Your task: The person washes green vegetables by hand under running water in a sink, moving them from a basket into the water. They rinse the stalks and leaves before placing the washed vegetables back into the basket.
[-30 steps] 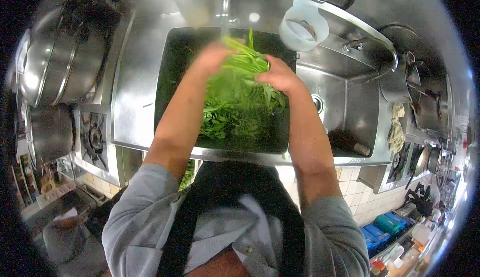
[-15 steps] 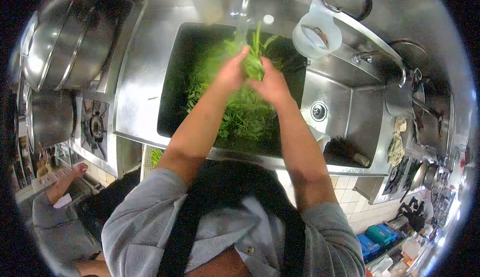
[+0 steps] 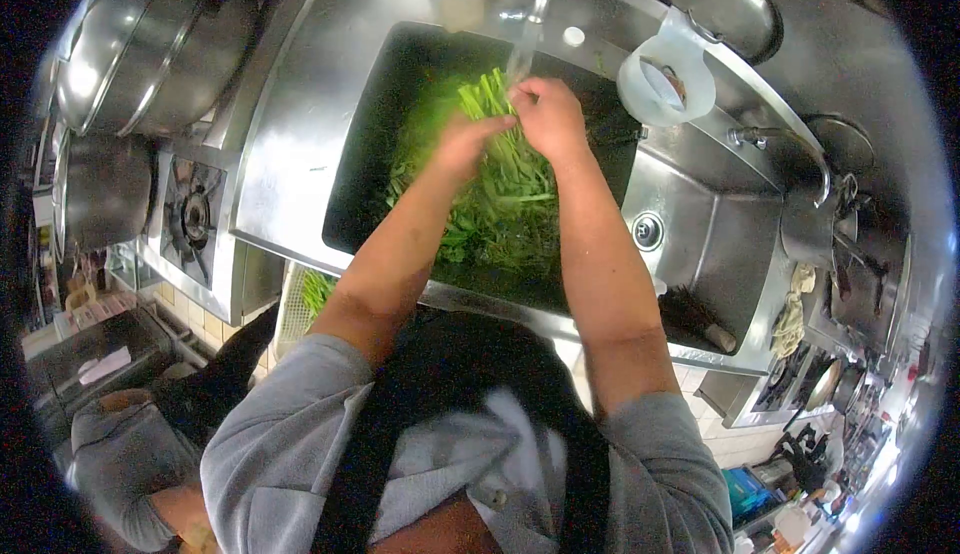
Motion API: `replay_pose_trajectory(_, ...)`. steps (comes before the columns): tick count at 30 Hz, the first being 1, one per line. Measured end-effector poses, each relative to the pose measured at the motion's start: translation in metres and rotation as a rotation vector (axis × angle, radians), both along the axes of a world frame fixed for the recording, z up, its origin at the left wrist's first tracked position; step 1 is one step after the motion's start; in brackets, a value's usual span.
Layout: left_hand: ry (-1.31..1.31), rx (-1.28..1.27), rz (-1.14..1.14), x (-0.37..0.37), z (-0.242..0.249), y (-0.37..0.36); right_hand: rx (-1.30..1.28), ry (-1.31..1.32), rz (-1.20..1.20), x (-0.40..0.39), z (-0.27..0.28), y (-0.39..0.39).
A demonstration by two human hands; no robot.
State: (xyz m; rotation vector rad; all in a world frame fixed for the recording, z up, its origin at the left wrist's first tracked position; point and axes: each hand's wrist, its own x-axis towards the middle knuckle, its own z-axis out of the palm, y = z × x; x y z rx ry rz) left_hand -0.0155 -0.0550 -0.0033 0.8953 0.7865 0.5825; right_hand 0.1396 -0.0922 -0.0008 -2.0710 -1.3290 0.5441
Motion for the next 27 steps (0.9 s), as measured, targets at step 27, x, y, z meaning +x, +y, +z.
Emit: replay_pose_trajectory(27,-0.175,0.041,0.034,-0.053,-0.034,0.019,0.010,0.853,-0.130,0.001,0.002,0.033)
